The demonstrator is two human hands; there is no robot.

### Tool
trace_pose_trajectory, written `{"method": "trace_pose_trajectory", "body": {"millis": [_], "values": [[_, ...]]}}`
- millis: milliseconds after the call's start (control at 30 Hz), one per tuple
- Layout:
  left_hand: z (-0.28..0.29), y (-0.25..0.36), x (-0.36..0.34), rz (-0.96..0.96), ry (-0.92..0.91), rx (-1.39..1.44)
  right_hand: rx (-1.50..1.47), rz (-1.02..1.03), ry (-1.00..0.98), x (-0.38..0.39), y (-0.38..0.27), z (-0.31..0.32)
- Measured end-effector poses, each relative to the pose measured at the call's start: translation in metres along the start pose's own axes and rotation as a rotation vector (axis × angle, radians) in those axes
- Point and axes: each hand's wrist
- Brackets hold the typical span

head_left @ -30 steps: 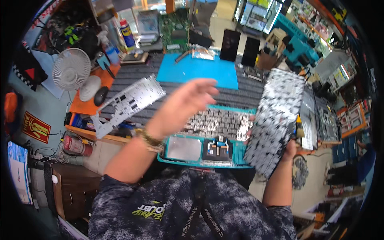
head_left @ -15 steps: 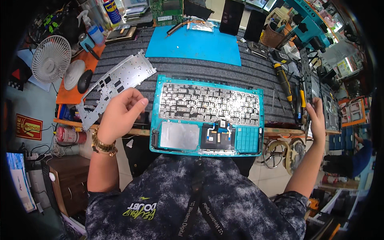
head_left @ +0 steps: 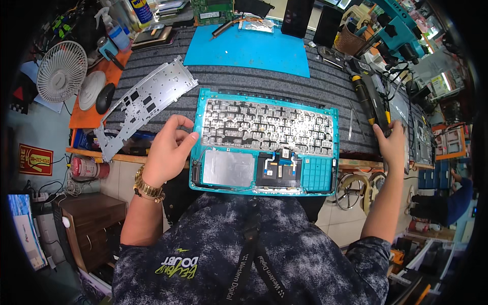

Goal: The person disassembles a laptop chassis by removing internal components and a keyboard mesh, then cleans the detached keyboard with a brush and begins reassembling parts into the frame.

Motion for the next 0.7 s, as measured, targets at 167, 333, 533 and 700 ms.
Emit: {"method": "trace_pose_trajectory", "body": {"millis": [167,333,533,700], "values": [[-0.002,-0.003,0.001,0.03,-0.009,0.059,0.096,-0.066,-0.017,0.008,-0.014,-0.006],[-0.005,-0.003,0.0,0.047,0.001,0.11,0.057,0.017,0.079,0.017,-0.031,-0.004],[-0.003,-0.002,0.004,0.035,0.056,0.067,-0.351,0.027,0.073,0.043,-0.108,0.019],[0.029,0.013,-0.008,-0.084,0.098,-0.2,-0.53,-0.152,-0.202,0.07,-0.131,0.02]]}}
Point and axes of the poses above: each hand's wrist, its own x-axis away from the middle knuckle, its own z-axis out of the back of the hand, y = z × x, and after that the axes turned 11 degrees about y, right-handed
